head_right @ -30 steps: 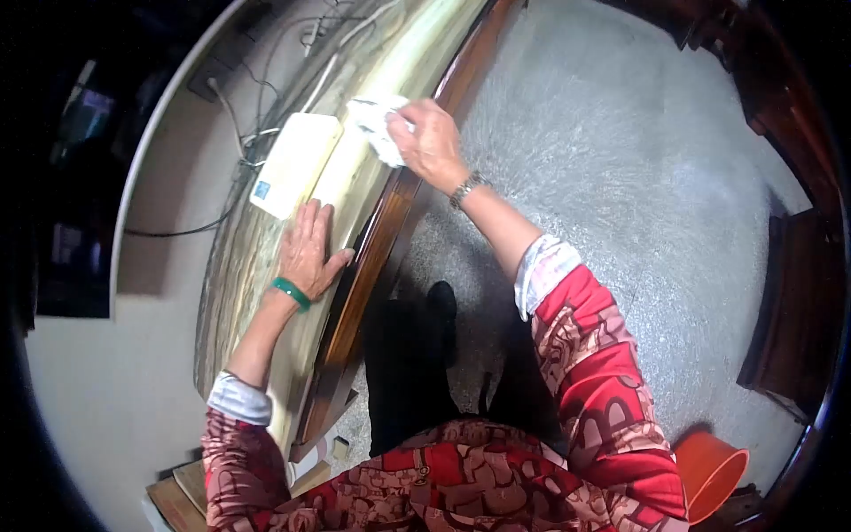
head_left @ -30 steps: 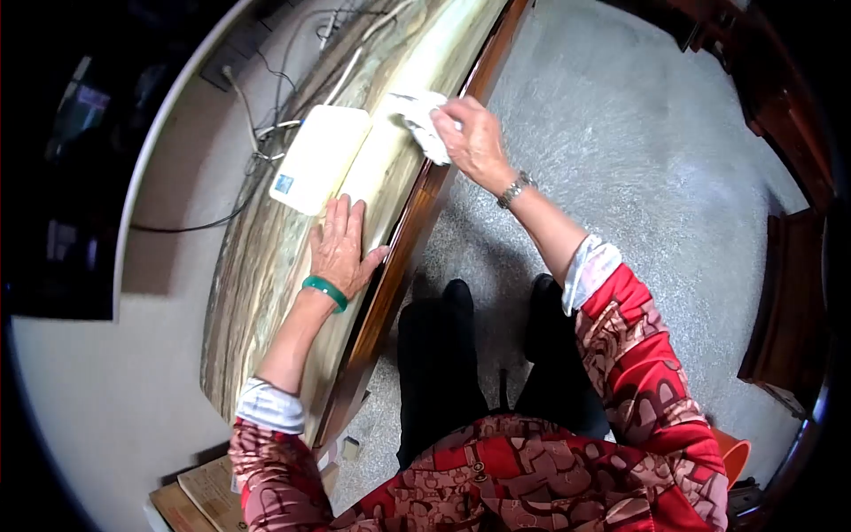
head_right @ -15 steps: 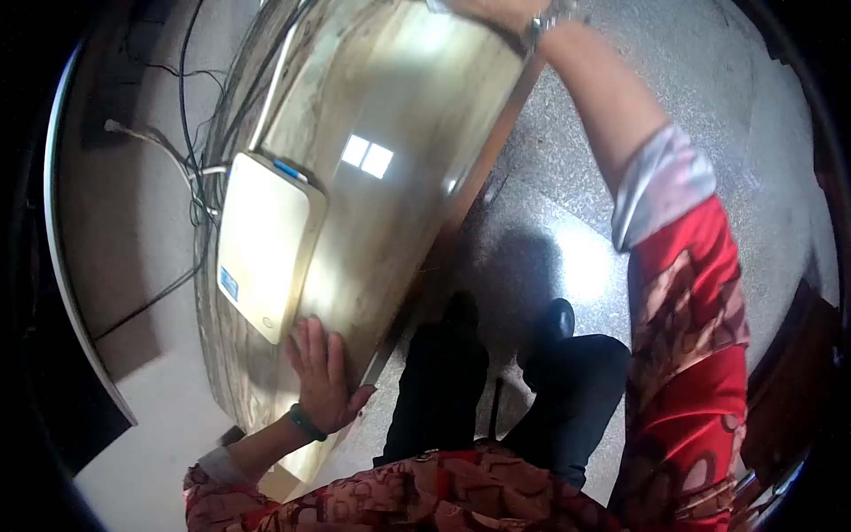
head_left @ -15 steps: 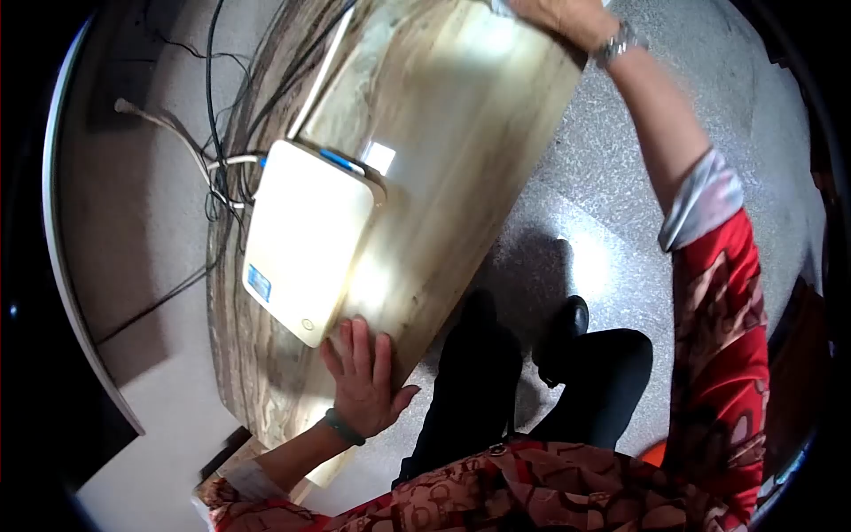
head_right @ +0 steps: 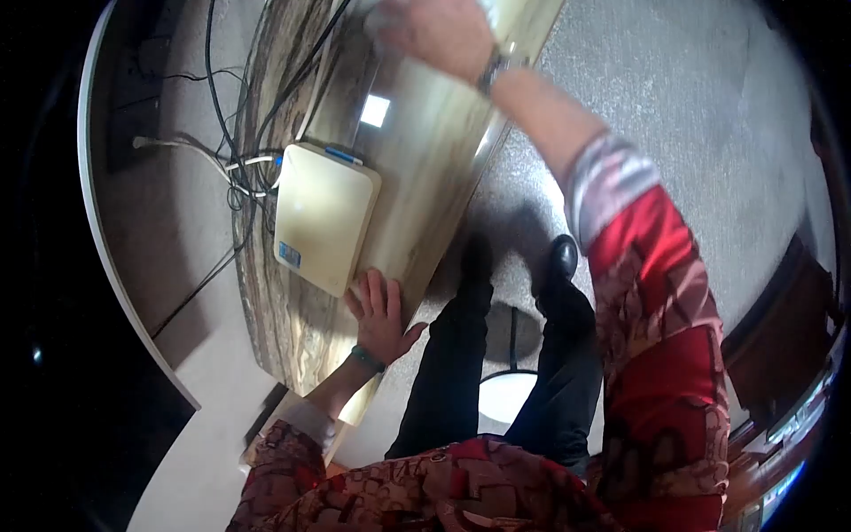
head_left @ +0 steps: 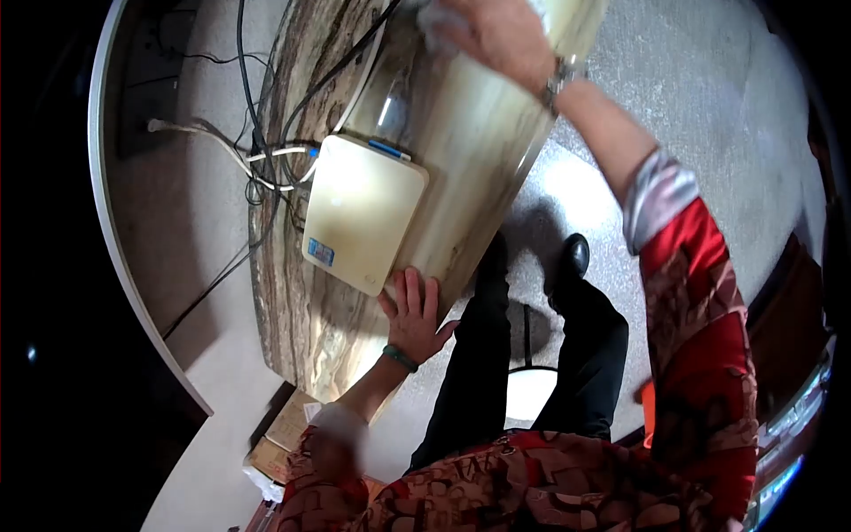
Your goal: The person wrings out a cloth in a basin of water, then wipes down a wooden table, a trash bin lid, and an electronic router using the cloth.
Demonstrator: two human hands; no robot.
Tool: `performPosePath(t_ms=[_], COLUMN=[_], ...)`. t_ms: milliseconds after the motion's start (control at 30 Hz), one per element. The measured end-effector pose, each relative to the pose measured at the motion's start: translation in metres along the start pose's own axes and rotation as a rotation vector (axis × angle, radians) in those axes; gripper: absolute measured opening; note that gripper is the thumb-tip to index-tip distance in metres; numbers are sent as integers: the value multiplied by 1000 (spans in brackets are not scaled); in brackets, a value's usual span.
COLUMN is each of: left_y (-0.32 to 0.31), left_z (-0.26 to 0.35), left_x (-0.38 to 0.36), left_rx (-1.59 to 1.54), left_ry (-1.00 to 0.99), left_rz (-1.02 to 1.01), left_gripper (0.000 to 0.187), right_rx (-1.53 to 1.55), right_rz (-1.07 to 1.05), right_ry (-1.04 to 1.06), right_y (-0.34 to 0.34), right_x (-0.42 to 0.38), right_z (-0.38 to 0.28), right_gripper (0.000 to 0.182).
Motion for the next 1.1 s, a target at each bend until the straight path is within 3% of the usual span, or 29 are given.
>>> performPosePath(t_ms=[67, 167, 267, 333, 400, 467, 500, 600, 633, 800, 867, 900, 933, 1000, 1033, 1100], left_y=[-2, -1, 7, 32, 63, 68, 109, 179, 205, 235, 221, 220, 225, 236, 242, 254], left_z=[0, 1, 6, 18, 30, 24, 36, 13, 9, -4, -29, -39, -42, -47, -47, -49], left_x=[-1, 0, 2, 9, 12, 12, 35, 117, 151, 277, 301, 303, 301, 286, 276, 256], left_rx=[1, -15, -25, -28, -228, -395, -407, -382, -232, 80, -33, -109, -109, -486, -742, -757], left_ry=[-1, 47, 52, 160, 175, 25, -113, -76, -59, -79, 258, 240, 256, 235, 123, 117], left_rz=[1, -41, -91, -254, -75, -36, 253, 590, 594, 641, 372, 523, 516, 594, 727, 767], left_gripper=[95, 99, 102, 105, 85, 48, 27, 31, 45, 60, 56, 29, 29, 15, 11, 7], right_rx=[-179, -355, -256, -189, -150, -121, -119, -105, -87, -3, -2, 13, 25, -19, -63, -70], right_rz=[240, 348, 172, 98, 6, -49, -82, -109, -109, -51, 17, 79, 67, 181, 220, 226], right_ry=[-163, -247, -264, -250, -249, -259, -273, -274, -269, -198, -178, -182, -177, -275, -310, -243], right_y=[10, 16, 8, 9, 16, 21, 20, 19, 17, 15, 12, 12, 7, 4, -1, -19], right_x=[2, -11, -38, -59, -73, -77, -76, -68, -66, -46, -31, -20, -7, 19, 34, 59], right_z=[22, 8, -10, -23, -29, -31, -30, -27, -24, -7, 3, 9, 12, 20, 18, -3], right_gripper=[31, 28, 26, 28, 34, 34, 36, 36, 37, 39, 40, 43, 43, 45, 41, 38])
Point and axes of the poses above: each hand's wrist, its own x-axis towards the middle knuckle, its own y-axis out of the back of the hand, z = x × y, the point moved 5 cm from there along x, towards the middle knuckle, and after that the axes turned 13 degrees about -x, right-handed, at the moved point
